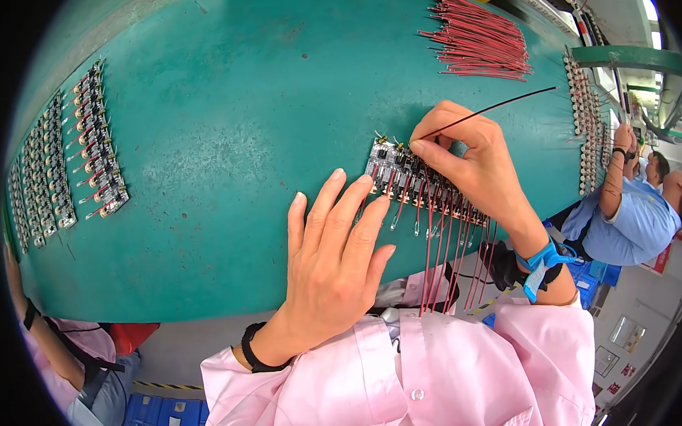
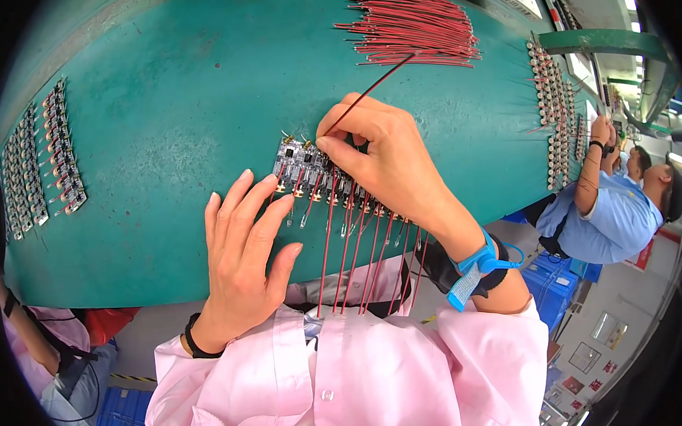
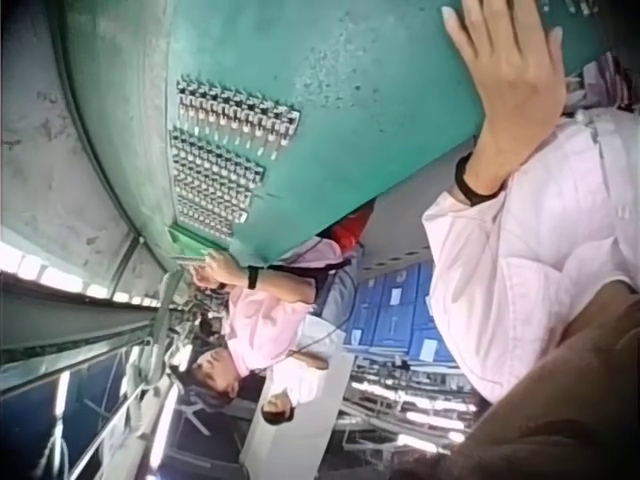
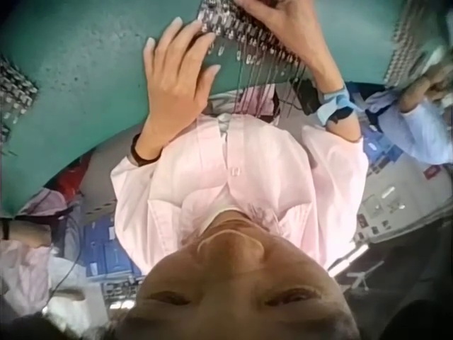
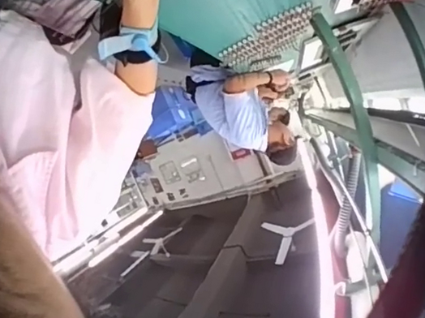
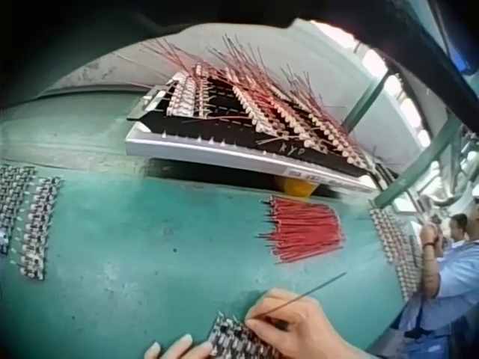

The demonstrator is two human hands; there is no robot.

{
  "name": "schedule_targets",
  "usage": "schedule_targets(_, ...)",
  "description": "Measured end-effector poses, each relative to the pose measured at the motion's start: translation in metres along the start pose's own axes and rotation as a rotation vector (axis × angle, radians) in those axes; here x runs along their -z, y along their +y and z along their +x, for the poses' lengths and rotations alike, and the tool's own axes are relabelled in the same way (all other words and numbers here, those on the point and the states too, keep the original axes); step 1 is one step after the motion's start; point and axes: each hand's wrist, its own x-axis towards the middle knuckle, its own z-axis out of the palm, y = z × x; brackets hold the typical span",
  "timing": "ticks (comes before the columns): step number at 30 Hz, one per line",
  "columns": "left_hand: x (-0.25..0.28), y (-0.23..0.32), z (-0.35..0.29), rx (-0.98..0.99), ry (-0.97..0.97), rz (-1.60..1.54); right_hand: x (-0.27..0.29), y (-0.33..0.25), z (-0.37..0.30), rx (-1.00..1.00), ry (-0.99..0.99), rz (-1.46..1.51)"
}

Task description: The person picks up a red wire from a pile and inserts it into a circuit board, repeating the process for several slots. Finally, they pick up the completed circuit board and place it onto a tray with other boards.

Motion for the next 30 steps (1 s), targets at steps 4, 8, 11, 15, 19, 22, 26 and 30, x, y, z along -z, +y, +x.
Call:
schedule_targets(4, -0.001, -0.001, -0.001, 0.003, -0.019, 0.018, -0.002, 0.002, 0.0, 0.025, 0.021, -0.003)
schedule_targets(8, -0.002, 0.001, 0.001, 0.011, -0.02, 0.037, -0.002, 0.005, 0.0, 0.079, 0.052, -0.024)
schedule_targets(11, -0.001, 0.003, 0.003, 0.009, -0.035, 0.07, -0.004, 0.005, 0.0, 0.117, 0.074, -0.043)
schedule_targets(15, -0.002, 0.005, 0.005, 0.001, -0.065, 0.124, -0.002, 0.007, -0.001, 0.167, 0.09, -0.099)
schedule_targets(19, -0.004, 0.006, 0.004, -0.006, -0.056, 0.138, -0.002, 0.007, -0.002, 0.224, 0.108, -0.171)
schedule_targets(22, -0.004, 0.007, 0.004, -0.013, -0.043, 0.146, -0.003, 0.008, -0.002, 0.278, 0.144, -0.175)
schedule_targets(26, -0.005, 0.008, 0.003, -0.012, -0.048, 0.152, 0.0, 0.009, -0.003, 0.261, 0.11, -0.155)
schedule_targets(30, -0.007, 0.008, 0.003, -0.019, -0.049, 0.154, 0.001, 0.01, -0.003, 0.224, 0.079, -0.11)
